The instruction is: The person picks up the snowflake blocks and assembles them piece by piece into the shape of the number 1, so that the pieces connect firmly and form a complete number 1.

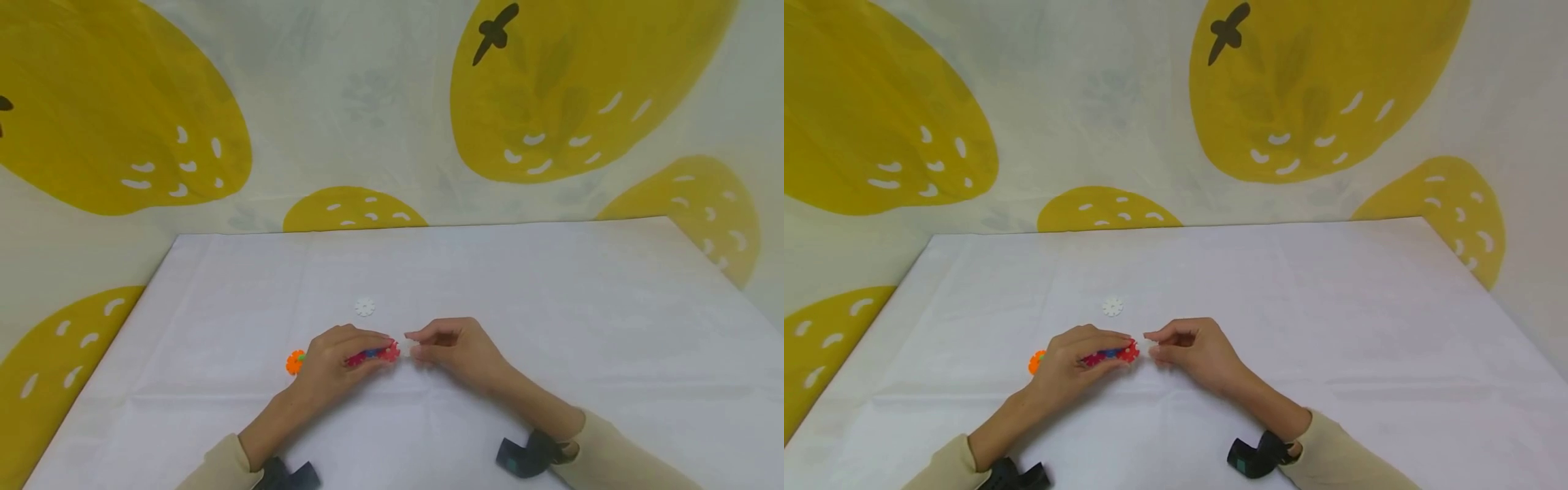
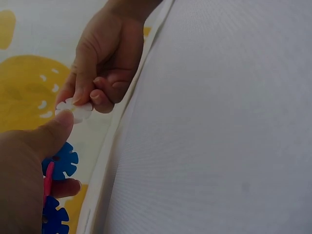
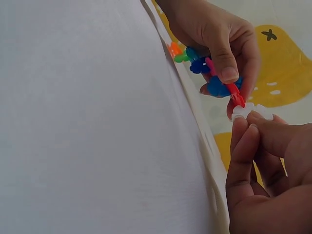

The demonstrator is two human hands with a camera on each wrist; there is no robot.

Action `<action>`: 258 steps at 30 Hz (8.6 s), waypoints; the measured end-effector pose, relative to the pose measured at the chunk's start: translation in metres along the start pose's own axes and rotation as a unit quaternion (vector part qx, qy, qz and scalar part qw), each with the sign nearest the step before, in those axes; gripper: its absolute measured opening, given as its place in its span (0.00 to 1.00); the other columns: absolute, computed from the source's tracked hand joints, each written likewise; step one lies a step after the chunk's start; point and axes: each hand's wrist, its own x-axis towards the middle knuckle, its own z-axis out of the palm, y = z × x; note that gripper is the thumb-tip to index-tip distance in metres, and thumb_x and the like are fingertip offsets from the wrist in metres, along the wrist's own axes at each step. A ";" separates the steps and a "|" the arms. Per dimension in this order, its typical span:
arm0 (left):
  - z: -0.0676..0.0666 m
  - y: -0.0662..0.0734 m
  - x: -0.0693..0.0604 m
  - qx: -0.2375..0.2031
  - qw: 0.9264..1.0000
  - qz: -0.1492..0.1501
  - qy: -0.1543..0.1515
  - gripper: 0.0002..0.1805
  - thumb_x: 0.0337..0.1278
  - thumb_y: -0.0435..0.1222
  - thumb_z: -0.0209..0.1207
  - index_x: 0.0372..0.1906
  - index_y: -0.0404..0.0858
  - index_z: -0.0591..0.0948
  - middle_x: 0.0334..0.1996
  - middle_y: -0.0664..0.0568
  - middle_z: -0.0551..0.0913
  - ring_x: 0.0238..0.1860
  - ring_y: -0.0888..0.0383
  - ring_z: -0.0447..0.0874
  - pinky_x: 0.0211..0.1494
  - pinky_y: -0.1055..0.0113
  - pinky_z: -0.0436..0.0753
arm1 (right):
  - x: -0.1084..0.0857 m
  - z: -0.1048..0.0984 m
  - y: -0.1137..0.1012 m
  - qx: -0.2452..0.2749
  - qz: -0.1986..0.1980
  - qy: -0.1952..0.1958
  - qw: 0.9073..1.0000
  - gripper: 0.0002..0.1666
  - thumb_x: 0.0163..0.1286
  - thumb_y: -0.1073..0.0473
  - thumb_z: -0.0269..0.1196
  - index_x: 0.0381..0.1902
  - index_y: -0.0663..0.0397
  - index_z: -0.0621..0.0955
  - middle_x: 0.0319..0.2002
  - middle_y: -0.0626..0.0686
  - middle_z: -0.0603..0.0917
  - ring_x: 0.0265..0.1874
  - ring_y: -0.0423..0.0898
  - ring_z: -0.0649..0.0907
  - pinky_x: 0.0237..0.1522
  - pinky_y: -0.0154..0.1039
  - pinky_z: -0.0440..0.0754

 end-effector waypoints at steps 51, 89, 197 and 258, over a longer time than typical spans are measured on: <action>-0.001 0.005 0.002 -0.048 0.999 0.002 0.006 0.16 0.32 0.28 0.76 0.34 0.38 0.88 0.34 0.52 0.88 0.30 0.63 0.82 0.31 0.80 0.74 | -0.006 0.012 0.003 0.017 -0.070 -0.004 0.997 0.03 0.59 0.66 0.68 0.32 0.56 0.85 0.37 0.52 0.87 0.27 0.46 0.83 0.31 0.35 0.81; -0.006 0.013 0.005 -0.018 0.998 -0.033 -0.042 0.23 0.37 0.34 0.76 0.45 0.42 0.85 0.41 0.58 0.86 0.40 0.63 0.82 0.44 0.75 0.77 | -0.004 0.010 0.005 0.059 -0.073 0.003 0.996 0.05 0.58 0.65 0.70 0.34 0.59 0.85 0.29 0.56 0.85 0.24 0.47 0.81 0.27 0.32 0.79; -0.014 0.006 0.011 -0.010 0.995 0.036 -0.090 0.18 0.45 0.34 0.72 0.46 0.44 0.85 0.42 0.59 0.85 0.45 0.63 0.82 0.49 0.69 0.77 | 0.093 0.034 -0.016 -0.226 -0.045 0.033 0.973 0.15 0.63 0.65 0.65 0.45 0.43 0.86 0.39 0.43 0.84 0.37 0.39 0.79 0.43 0.35 0.77; -0.006 0.001 0.003 0.002 0.999 0.020 -0.051 0.20 0.38 0.31 0.74 0.44 0.43 0.85 0.39 0.58 0.86 0.43 0.62 0.84 0.44 0.66 0.79 | -0.008 -0.010 0.006 0.009 0.039 0.006 0.999 0.21 0.61 0.58 0.68 0.53 0.50 0.82 0.25 0.58 0.82 0.26 0.53 0.81 0.30 0.35 0.77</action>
